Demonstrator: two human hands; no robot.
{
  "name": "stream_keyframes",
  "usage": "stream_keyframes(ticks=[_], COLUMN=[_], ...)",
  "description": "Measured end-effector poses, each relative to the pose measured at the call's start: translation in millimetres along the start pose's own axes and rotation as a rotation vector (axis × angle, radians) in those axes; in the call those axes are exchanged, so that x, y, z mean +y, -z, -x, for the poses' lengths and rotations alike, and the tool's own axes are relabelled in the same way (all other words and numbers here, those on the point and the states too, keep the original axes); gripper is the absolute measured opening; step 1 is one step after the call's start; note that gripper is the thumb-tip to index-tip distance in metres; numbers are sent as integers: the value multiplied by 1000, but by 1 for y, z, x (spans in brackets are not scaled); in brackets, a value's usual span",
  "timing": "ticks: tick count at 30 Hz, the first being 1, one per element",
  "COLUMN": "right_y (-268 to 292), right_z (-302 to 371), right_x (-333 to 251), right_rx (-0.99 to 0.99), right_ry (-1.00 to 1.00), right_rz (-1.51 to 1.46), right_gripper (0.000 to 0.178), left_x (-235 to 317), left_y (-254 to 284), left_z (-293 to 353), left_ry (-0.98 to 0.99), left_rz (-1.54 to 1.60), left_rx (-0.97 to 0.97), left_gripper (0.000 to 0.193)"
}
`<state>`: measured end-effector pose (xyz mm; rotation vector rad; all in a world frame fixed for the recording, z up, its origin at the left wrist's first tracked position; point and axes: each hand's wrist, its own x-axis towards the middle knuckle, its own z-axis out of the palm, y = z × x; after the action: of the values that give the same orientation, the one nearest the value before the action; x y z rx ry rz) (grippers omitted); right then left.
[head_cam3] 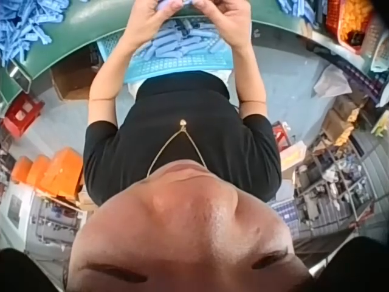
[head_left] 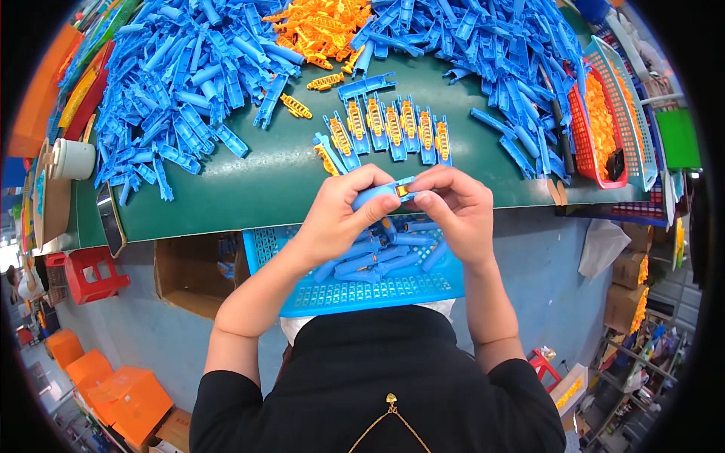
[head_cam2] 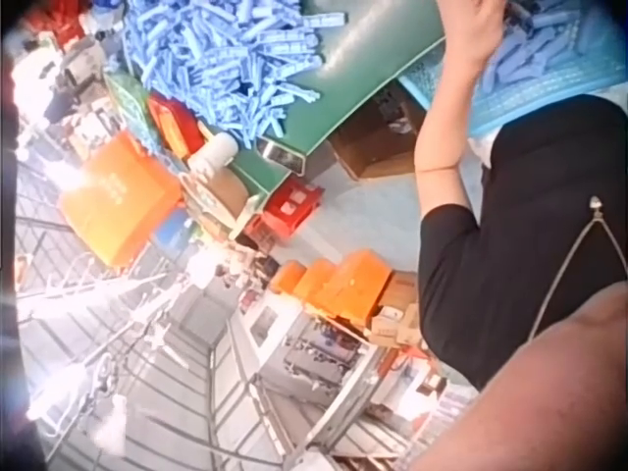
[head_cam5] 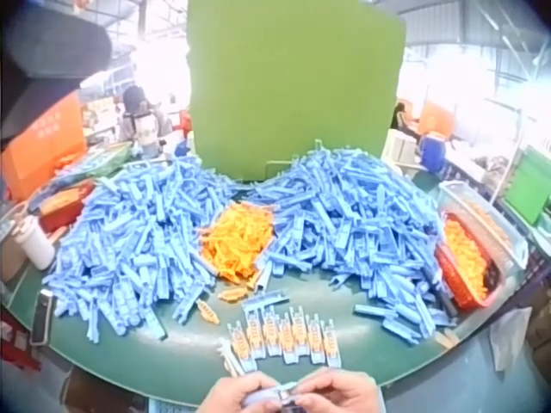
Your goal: Assembling small orange components into blue plastic tubes at a factory workbench.
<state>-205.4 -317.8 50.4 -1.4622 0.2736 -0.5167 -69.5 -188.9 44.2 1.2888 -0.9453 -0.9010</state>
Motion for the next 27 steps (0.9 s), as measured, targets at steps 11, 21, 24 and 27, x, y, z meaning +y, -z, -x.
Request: stream_keyframes(ticks=[11,21,24,27], right_y=[-18,-13,-14,-14], right_z=[-11,-13,-14,-7], right_x=[-8,-8,-4,0], right_rx=[45,64,14,31], right_ry=[304,105,238,274], right_rz=[437,285,403,462], right_gripper=[29,33,22,10], left_x=[-1,7,0,2], left_y=[5,13,10,10], left_z=[2,6,7,11], left_ry=[391,-42,-167,-217], left_rz=[572,201,33,-228], left_rx=[-167,104,138,122], left_gripper=[28,24,17,13])
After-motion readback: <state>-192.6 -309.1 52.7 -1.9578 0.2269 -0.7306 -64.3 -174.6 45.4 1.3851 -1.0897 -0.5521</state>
